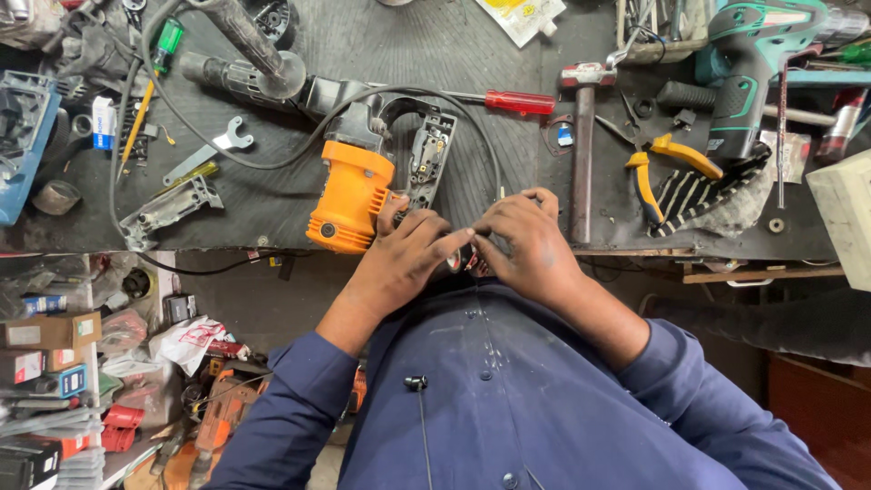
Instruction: The person repairs a disassembled orange power tool on a cluttered workbench. They strip and twist the tool's power cord wires by hand, connect the wires to the switch inside the housing, secure components, and use a screwdriver to tighten screws while reassembling the tool's switch assembly.
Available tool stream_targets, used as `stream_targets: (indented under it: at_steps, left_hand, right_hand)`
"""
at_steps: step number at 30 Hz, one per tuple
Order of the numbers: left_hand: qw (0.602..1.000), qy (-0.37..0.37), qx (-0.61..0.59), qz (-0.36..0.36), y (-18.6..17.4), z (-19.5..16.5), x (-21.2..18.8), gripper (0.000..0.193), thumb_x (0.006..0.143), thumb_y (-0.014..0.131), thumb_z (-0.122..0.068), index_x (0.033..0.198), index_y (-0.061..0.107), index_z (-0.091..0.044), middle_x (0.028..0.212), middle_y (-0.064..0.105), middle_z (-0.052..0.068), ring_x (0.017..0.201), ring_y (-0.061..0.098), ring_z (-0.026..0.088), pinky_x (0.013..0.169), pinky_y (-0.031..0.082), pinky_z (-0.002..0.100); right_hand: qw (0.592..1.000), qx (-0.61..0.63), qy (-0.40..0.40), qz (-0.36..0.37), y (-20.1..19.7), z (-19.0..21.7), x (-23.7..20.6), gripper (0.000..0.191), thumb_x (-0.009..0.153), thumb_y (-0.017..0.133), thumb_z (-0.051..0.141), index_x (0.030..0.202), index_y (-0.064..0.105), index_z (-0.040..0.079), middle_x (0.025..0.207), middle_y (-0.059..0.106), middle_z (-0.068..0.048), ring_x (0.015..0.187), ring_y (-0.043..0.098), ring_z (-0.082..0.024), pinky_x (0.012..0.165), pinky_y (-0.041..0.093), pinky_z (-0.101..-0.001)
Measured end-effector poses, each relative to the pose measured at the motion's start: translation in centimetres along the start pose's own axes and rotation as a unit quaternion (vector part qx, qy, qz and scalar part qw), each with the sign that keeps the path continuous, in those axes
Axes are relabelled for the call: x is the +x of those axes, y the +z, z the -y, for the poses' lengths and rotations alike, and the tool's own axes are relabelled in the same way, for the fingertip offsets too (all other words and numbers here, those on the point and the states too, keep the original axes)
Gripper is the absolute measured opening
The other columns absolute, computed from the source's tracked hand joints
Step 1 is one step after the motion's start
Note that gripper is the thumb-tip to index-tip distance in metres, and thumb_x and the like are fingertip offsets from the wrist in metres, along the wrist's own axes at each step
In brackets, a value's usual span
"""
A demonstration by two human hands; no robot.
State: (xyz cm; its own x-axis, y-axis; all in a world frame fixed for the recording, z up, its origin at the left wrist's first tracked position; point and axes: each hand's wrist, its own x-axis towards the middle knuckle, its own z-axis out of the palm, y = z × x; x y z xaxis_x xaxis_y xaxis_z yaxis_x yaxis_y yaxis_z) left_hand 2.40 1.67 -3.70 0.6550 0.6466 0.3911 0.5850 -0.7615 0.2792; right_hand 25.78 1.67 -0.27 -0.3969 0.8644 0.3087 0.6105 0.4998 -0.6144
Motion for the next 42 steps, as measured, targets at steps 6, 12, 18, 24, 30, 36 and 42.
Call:
stream_targets:
  at_steps: [6, 12, 18, 24, 30, 36, 42]
  left_hand:
    - [0.999, 0.034, 0.000, -0.039, -0.4, 0.4, -0.3, 0.047, 0.091, 0.073, -0.023, 0.133, 0.054, -0.029, 0.122, 0.062, 0.001, 0.119, 0.058, 0.019, 0.120, 0.021, 0.047]
    - [0.986, -0.039, -0.161, -0.009, -2.6, -0.2, 0.9, 0.048, 0.089, 0.077, -0.024, 0.129, 0.051, -0.014, 0.136, 0.061, 0.006, 0.131, 0.058, 0.024, 0.125, 0.021, 0.052]
    - [0.973, -0.120, -0.175, -0.089, -2.4, -0.9, 2.6, 0.052, 0.091, 0.079, -0.026, 0.132, 0.054, -0.007, 0.133, 0.059, 0.012, 0.124, 0.058, 0.033, 0.110, 0.040, 0.045]
    - [0.995, -0.077, -0.046, -0.048, -1.1, -0.6, 3.9, 0.031, 0.094, 0.077, -0.016, 0.121, 0.061, -0.020, 0.119, 0.067, -0.003, 0.107, 0.064, 0.017, 0.102, 0.044, 0.037]
    - [0.992, 0.003, -0.122, -0.038, -2.1, 0.0, 2.2, 0.061, 0.080, 0.074, -0.018, 0.135, 0.048, -0.008, 0.123, 0.062, 0.009, 0.114, 0.057, 0.027, 0.106, 0.035, 0.046]
    - [0.998, 0.029, -0.005, -0.054, 0.2, 0.4, 0.8, 0.048, 0.095, 0.073, -0.015, 0.134, 0.046, -0.019, 0.123, 0.062, 0.002, 0.116, 0.058, 0.021, 0.115, 0.031, 0.044]
    - [0.996, 0.043, 0.026, -0.076, 0.9, 0.1, -0.1, 0.028, 0.097, 0.068, -0.021, 0.122, 0.057, -0.024, 0.125, 0.066, -0.002, 0.113, 0.060, 0.016, 0.115, 0.027, 0.042]
  right_hand:
    - [0.998, 0.050, 0.028, 0.030, 0.2, -0.6, 0.1, 0.013, 0.087, 0.079, 0.016, 0.098, 0.074, 0.011, 0.095, 0.071, -0.001, 0.103, 0.066, -0.022, 0.103, 0.035, -0.0431]
    - [1.000, 0.019, -0.014, 0.021, -0.2, -0.3, 0.3, 0.015, 0.084, 0.081, 0.019, 0.097, 0.075, 0.014, 0.093, 0.069, -0.001, 0.102, 0.064, -0.023, 0.101, 0.035, -0.0447]
    - [0.995, -0.075, -0.070, 0.020, -0.2, 0.6, 0.2, 0.017, 0.080, 0.081, 0.018, 0.093, 0.072, 0.013, 0.093, 0.067, -0.002, 0.102, 0.063, -0.023, 0.101, 0.034, -0.0508]
    - [0.996, -0.070, -0.061, 0.015, -0.3, 0.6, 0.2, 0.019, 0.080, 0.080, 0.015, 0.096, 0.070, 0.011, 0.095, 0.067, -0.002, 0.102, 0.063, -0.024, 0.100, 0.034, -0.0509]
    - [0.998, -0.032, -0.049, -0.005, 0.0, -0.1, 0.1, 0.021, 0.080, 0.080, 0.010, 0.096, 0.067, 0.009, 0.096, 0.065, -0.004, 0.104, 0.063, -0.025, 0.100, 0.035, -0.0469]
    - [0.999, 0.023, -0.027, -0.007, 0.6, -0.1, 0.1, 0.021, 0.080, 0.080, 0.007, 0.096, 0.066, 0.008, 0.094, 0.064, -0.005, 0.102, 0.063, -0.026, 0.098, 0.036, -0.0445]
    - [0.999, 0.044, -0.011, -0.001, 0.6, -0.2, 0.3, 0.018, 0.085, 0.080, 0.008, 0.095, 0.066, 0.009, 0.091, 0.065, -0.003, 0.096, 0.063, -0.023, 0.097, 0.036, -0.0417]
